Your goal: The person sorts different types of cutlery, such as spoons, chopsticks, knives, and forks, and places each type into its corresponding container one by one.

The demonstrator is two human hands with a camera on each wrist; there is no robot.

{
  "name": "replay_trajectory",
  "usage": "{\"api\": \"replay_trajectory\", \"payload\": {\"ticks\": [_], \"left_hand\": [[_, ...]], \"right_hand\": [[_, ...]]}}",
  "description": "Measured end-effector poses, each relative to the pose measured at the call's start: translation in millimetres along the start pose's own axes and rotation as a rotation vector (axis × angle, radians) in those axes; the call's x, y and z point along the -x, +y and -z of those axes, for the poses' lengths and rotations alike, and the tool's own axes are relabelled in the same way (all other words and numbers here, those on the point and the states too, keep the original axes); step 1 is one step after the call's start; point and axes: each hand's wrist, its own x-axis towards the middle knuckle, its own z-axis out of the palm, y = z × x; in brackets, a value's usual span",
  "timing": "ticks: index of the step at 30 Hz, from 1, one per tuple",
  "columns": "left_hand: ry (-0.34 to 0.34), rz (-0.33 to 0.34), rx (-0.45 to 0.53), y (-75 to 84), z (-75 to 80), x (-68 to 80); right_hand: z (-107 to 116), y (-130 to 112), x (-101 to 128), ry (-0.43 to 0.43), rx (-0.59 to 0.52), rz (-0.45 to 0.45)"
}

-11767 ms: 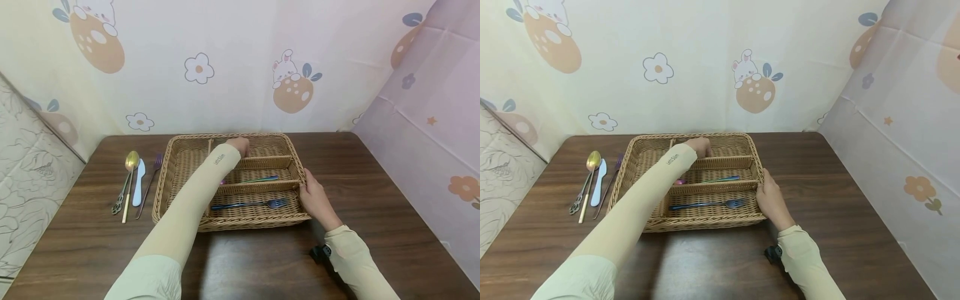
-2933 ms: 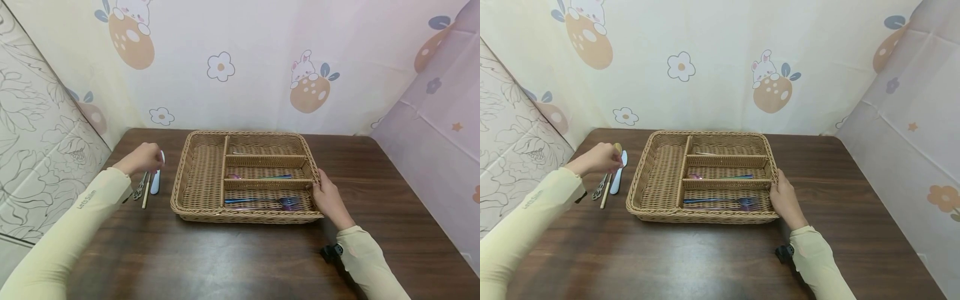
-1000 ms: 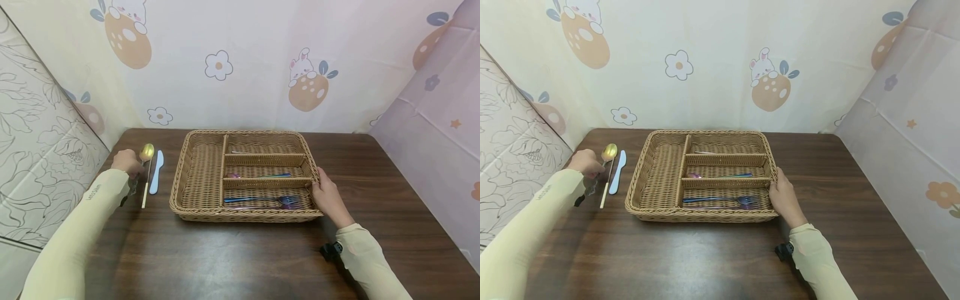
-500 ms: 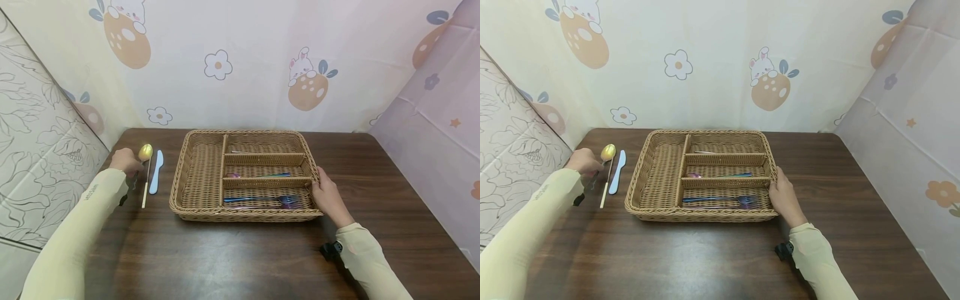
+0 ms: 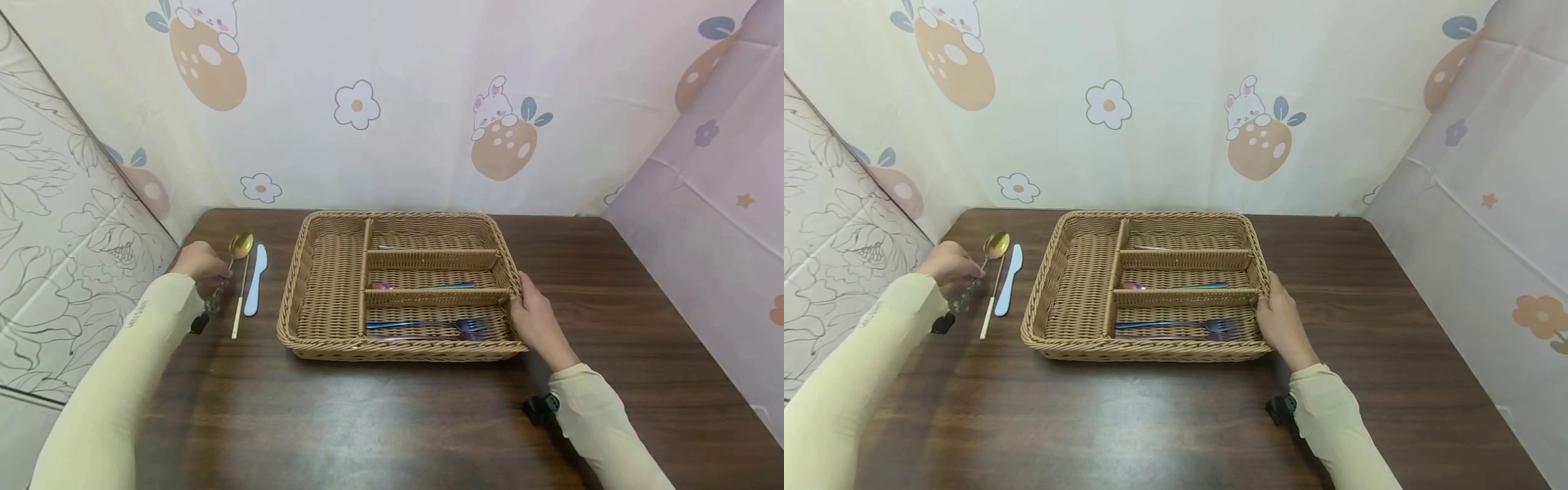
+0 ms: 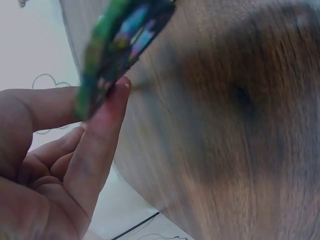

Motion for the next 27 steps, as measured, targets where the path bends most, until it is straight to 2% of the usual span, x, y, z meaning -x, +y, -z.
{"api": "replay_trajectory", "payload": {"ticks": [5, 11, 19, 23, 27], "left_hand": [[0.019, -0.052, 0.002, 1.7, 5.6, 2.5], [0.046, -0.129, -0.04, 9.6, 13.0, 4.3], [0.048, -0.214, -0.089, 36.4, 15.3, 10.6], [0.051, -0.223, -0.106, 52.5, 12.3, 14.4], [0.016, -0.233, -0.089, 67.0, 8.4, 16.8]], "right_hand": [[0, 0, 0, -0.004, -0.006, -0.009], [0, -1, 0, -0.008, -0.014, -0.011], [0, -1, 0, -0.003, -0.009, -0.005], [1, -1, 0, -0.006, -0.006, -0.006], [1, -2, 0, -0.006, -0.001, -0.007]]}}
